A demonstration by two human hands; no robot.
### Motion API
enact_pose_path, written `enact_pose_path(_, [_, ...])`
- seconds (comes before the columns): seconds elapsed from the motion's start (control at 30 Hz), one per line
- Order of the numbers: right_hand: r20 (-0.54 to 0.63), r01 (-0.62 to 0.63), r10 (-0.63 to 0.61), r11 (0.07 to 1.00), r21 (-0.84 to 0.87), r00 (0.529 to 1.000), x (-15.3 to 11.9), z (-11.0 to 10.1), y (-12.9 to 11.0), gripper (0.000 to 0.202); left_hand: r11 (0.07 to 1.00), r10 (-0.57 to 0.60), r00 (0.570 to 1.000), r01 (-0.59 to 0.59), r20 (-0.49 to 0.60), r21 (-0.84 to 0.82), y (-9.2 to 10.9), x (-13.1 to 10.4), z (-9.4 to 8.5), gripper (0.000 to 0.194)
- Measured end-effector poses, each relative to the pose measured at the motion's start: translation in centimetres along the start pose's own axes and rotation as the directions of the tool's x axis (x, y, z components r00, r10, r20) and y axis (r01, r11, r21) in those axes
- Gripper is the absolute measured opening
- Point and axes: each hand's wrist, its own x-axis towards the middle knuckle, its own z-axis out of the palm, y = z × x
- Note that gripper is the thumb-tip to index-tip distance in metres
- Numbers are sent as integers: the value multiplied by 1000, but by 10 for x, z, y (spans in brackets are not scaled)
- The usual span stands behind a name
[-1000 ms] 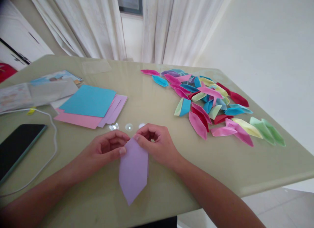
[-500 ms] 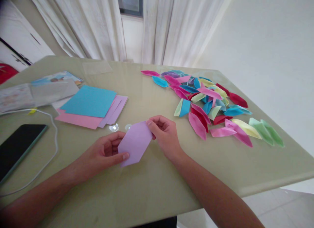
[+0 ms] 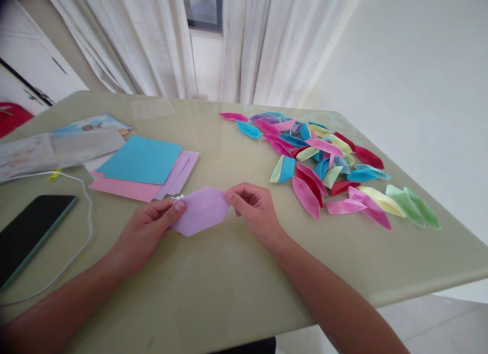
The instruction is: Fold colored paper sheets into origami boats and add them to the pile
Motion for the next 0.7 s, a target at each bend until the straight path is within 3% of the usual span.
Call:
enact_pose_path(0.13, [159,-41,54,996,-81,986,1,-2,-3,27,977,90,994,-101,69,187,5,5,-6,48])
enact_pose_path(0.3, [122,49,-28,985,-167,992,1,-1,-2,26,953,148,985,-167,91,253,4,5,-7,49])
enact_pose_path(0.43, [170,33,2,979,-203,985,-1,0,0,29,978,89,991,-106,99,178,3,4,-6,43])
enact_pose_path(0.57, [111,38,-8,962,-269,994,1,-1,-1,30,998,41,996,-44,75,50,4,5,-6,34])
enact_pose_path(0.7, [104,38,0,931,-362,995,2,-2,-1,30,999,42,997,-40,72,-32,4,6,-7,54])
